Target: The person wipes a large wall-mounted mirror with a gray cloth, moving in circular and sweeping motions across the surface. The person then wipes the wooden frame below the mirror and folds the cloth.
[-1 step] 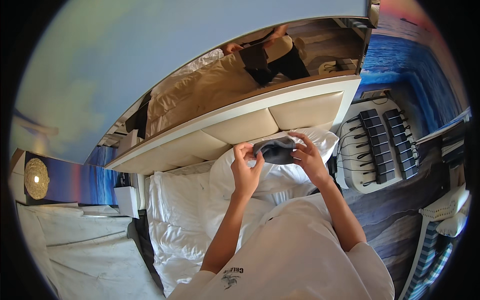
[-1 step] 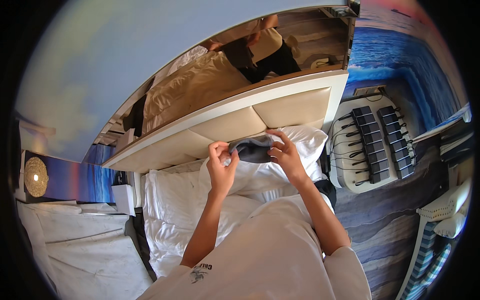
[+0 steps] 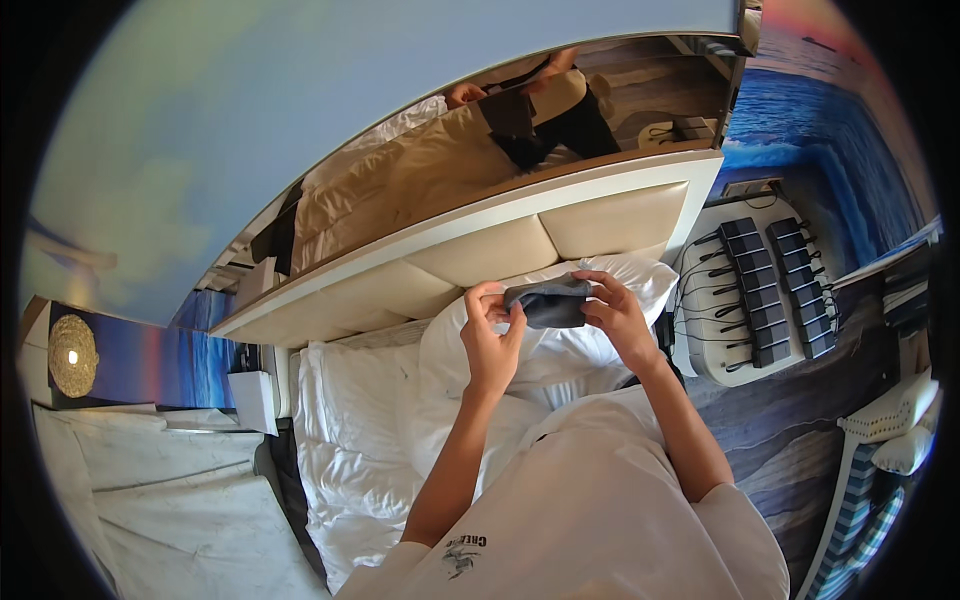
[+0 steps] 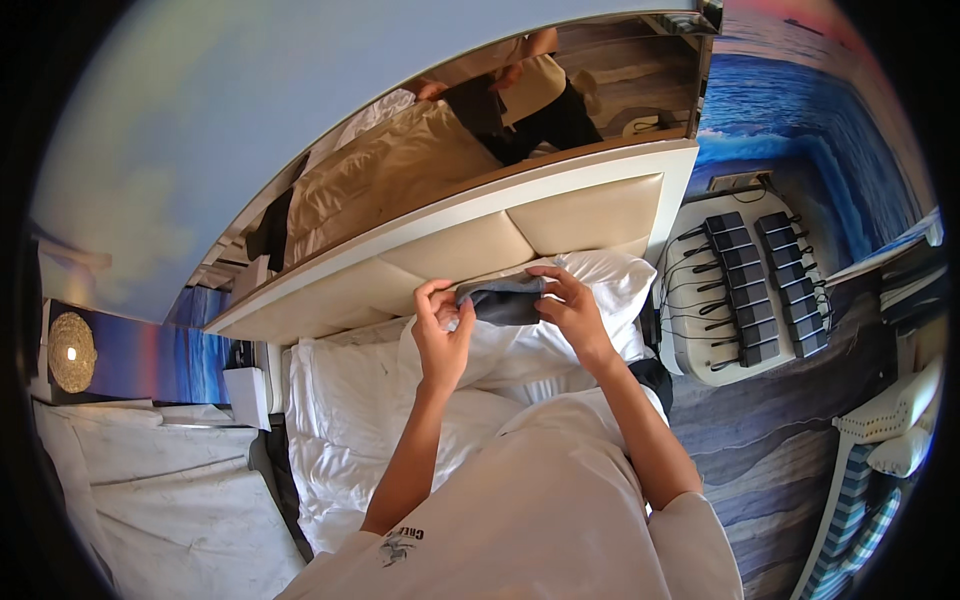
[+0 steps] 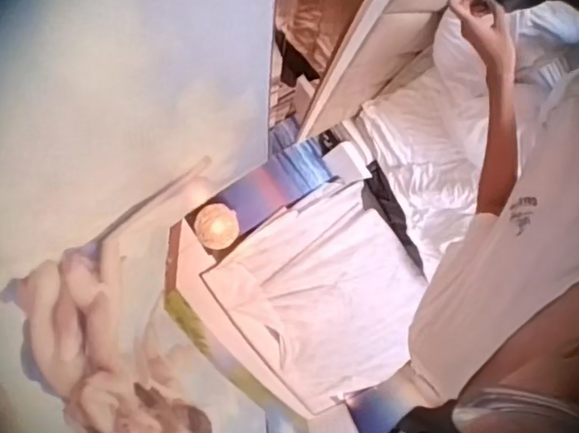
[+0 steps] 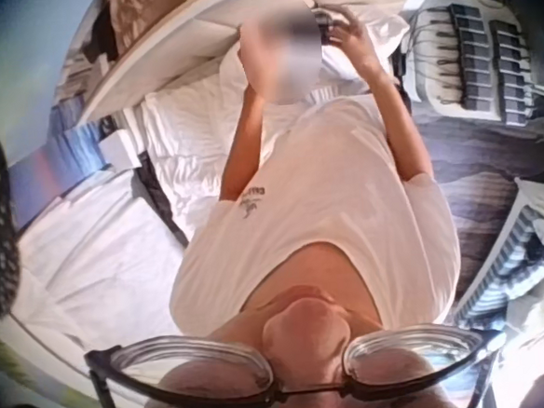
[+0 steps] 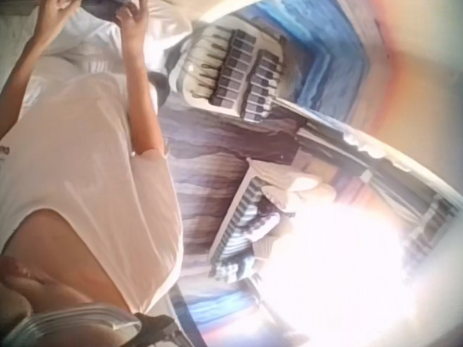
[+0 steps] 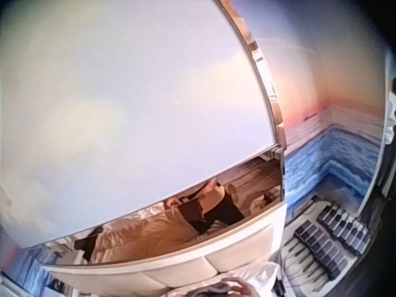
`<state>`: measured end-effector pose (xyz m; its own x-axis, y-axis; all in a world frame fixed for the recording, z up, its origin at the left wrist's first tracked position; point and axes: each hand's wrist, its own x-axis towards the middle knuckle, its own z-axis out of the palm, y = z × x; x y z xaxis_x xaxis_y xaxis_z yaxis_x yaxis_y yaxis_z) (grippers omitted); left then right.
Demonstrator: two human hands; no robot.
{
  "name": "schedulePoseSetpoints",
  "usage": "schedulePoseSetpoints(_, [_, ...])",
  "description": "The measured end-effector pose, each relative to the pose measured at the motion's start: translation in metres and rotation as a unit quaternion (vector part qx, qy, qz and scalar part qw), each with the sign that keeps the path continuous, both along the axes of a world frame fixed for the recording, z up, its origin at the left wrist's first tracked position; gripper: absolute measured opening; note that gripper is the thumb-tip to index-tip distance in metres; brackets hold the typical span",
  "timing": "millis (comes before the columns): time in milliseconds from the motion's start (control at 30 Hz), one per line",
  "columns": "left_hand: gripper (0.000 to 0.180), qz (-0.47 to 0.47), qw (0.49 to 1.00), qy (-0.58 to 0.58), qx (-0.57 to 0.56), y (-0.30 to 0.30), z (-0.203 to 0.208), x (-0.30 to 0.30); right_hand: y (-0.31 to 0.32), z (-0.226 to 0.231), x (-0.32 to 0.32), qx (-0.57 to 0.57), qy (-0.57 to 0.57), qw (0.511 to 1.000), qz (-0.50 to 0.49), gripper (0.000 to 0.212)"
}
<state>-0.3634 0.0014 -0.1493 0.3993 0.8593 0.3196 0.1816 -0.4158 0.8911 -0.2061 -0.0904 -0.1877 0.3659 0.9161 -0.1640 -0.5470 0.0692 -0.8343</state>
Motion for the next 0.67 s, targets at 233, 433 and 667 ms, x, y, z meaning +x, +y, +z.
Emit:
schedulePoseSetpoints(233, [0.018, 0.069, 0.975, 0.094, -0.19, 0.005, -0.061, -0.025, 0.001, -0.003, -0.011, -0.051, -0.24, 0.969, 0.021, 0.051])
schedulePoseSetpoints(433, [0.029, -0.02, 0.883, 0.163, -0.439, -0.007, -0.103, -0.039, 0.008, 0.014, -0.014, 0.02, -0.467, 0.877, 0.109, 0.059])
schedulePoseSetpoints(667, [0.024, 0.123, 0.821, -0.239, -0.504, -0.005, -0.143, -0.033, -0.006, 0.016, -0.013, -0.026, -0.398, 0.912, 0.09, 0.051])
